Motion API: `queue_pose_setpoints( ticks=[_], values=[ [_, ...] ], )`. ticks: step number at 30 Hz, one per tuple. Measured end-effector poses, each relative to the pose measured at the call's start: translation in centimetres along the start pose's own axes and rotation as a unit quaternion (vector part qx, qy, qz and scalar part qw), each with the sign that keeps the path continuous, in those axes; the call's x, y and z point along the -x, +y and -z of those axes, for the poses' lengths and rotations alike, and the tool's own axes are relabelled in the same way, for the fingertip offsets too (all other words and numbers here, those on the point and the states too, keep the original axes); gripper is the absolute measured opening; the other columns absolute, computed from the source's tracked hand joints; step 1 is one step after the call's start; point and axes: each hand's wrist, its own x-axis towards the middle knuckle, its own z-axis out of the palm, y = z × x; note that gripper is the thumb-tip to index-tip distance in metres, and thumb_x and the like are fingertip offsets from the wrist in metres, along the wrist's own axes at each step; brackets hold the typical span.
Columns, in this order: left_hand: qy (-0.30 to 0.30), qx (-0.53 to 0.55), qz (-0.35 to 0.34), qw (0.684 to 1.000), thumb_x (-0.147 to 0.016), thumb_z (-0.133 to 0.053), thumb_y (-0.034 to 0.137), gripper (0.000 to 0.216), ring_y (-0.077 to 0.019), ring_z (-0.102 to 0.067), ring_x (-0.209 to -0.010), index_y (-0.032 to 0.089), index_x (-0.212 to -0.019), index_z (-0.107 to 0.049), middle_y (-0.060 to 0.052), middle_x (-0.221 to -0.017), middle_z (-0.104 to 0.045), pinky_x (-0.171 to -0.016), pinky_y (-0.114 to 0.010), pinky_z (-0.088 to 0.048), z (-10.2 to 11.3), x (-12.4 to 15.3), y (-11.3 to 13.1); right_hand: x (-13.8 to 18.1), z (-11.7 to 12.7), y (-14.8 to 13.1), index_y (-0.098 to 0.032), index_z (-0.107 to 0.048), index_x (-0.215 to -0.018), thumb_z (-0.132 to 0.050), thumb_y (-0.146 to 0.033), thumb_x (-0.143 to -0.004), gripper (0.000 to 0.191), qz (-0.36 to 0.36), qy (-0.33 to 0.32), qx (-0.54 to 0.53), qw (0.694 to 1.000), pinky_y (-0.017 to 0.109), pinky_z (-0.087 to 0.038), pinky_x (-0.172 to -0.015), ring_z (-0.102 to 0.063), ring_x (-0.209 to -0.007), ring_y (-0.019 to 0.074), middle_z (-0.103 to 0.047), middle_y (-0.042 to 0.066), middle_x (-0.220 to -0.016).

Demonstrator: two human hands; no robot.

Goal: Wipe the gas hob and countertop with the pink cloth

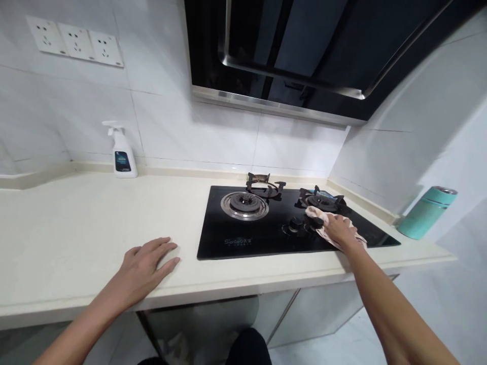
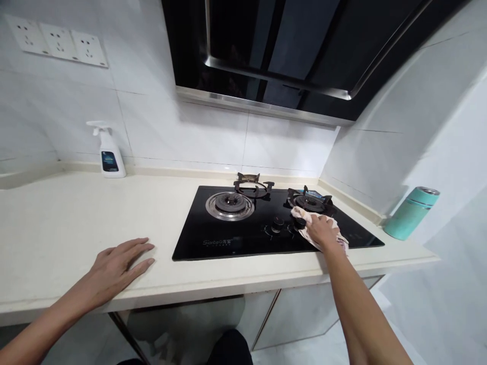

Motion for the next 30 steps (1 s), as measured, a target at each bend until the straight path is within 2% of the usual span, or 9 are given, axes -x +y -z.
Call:
queue_pose_setpoints(
  ticks=[5,8,11,14,17,20,24,27,30],
  values=[
    [-0.008,-0.005,0.000,1.000,-0.098,-0.038,0.062,0.058,-0.0337,-0.049,-0.145,0.029,-0.136,-0.067,-0.008,-0.152,-0.059,-0.116,-0.054,-0.036,0.4,0.2,0.3,3.6,0.7,0.9,-0.019,-0.064,-0.129,-0.035,-0.051,-0.100,0.052,0.012,0.034,-0.020,0.999,0.067,-0.042,-0.098,-0.051,-0.125,0.0427,-0.058,0.022,-0.134],
    [-0.010,-0.007,0.001,1.000,-0.099,-0.036,0.062,0.060,-0.0338,-0.048,-0.146,0.028,-0.136,-0.066,-0.008,-0.152,-0.059,-0.116,-0.054,-0.036,0.2,0.3,0.4,7.7,1.4,1.6,-0.017,-0.065,-0.122,-0.036,-0.052,-0.099,0.051,0.002,0.056,-0.021,0.998,0.064,-0.046,-0.093,-0.052,-0.121,0.0426,-0.059,0.023,-0.128],
    [0.007,-0.009,-0.014,1.000,-0.099,-0.034,0.061,0.059,-0.0341,-0.049,-0.144,0.026,-0.135,-0.067,-0.009,-0.151,-0.060,-0.115,-0.054,-0.038,0.1,0.3,0.6,12.7,2.2,0.5,-0.015,-0.066,-0.115,-0.037,-0.053,-0.098,0.051,-0.003,0.075,-0.024,0.997,0.059,-0.049,-0.086,-0.054,-0.112,0.0411,-0.059,0.022,-0.122],
    [0.008,-0.007,-0.016,1.000,-0.100,-0.034,0.061,0.059,-0.0334,-0.049,-0.144,0.025,-0.135,-0.067,-0.011,-0.151,-0.059,-0.115,-0.054,-0.036,0.2,0.3,1.0,17.8,3.0,-3.3,-0.018,-0.067,-0.108,-0.041,-0.050,-0.096,0.044,0.051,0.088,-0.048,0.994,0.057,-0.047,-0.084,-0.055,-0.104,0.0390,-0.061,0.020,-0.116],
    [-0.014,-0.002,-0.006,1.000,-0.100,-0.034,0.060,0.059,-0.0325,-0.047,-0.146,0.025,-0.136,-0.065,-0.012,-0.154,-0.056,-0.116,-0.056,-0.034,0.6,0.3,1.4,22.5,3.1,-9.6,-0.020,-0.067,-0.107,-0.051,-0.043,-0.092,0.032,0.145,0.109,-0.113,0.977,0.057,-0.044,-0.089,-0.053,-0.106,0.0385,-0.061,0.019,-0.118],
    [-0.024,-0.004,-0.006,1.000,-0.101,-0.033,0.058,0.058,-0.0319,-0.045,-0.147,0.024,-0.137,-0.064,-0.012,-0.156,-0.054,-0.116,-0.056,-0.033,1.0,0.3,1.7,27.0,2.3,-16.6,-0.023,-0.065,-0.111,-0.067,-0.045,-0.084,0.034,0.264,0.142,-0.206,0.931,0.061,-0.040,-0.096,-0.049,-0.116,0.0406,-0.059,0.017,-0.128],
    [-0.024,-0.005,-0.013,1.000,-0.101,-0.032,0.056,0.055,-0.0300,-0.045,-0.148,0.027,-0.136,-0.064,-0.009,-0.154,-0.057,-0.115,-0.054,-0.035,1.2,0.3,1.5,31.2,0.8,-24.5,-0.032,-0.054,-0.136,-0.075,-0.048,-0.084,0.059,0.439,0.170,-0.231,0.852,0.067,-0.031,-0.105,-0.037,-0.136,0.0427,-0.050,0.014,-0.148],
    [-0.013,0.002,-0.013,1.000,-0.100,-0.033,0.057,0.054,-0.0304,-0.048,-0.146,0.031,-0.134,-0.067,-0.007,-0.150,-0.061,-0.113,-0.052,-0.039,1.1,0.0,1.0,32.1,0.1,-27.5,-0.041,-0.051,-0.139,-0.060,-0.039,-0.099,0.041,0.488,0.158,-0.196,0.836,0.062,-0.031,-0.108,-0.037,-0.142,0.0357,-0.048,0.005,-0.154],
    [-0.006,0.004,-0.019,1.000,-0.099,-0.034,0.058,0.056,-0.0317,-0.050,-0.144,0.029,-0.133,-0.068,-0.008,-0.148,-0.063,-0.113,-0.051,-0.040,0.9,-0.4,0.4,31.0,0.1,-27.0,-0.043,-0.052,-0.138,-0.051,-0.033,-0.105,0.035,0.498,0.153,-0.177,0.835,0.056,-0.033,-0.109,-0.041,-0.140,0.0301,-0.050,0.000,-0.154]
  ],
)
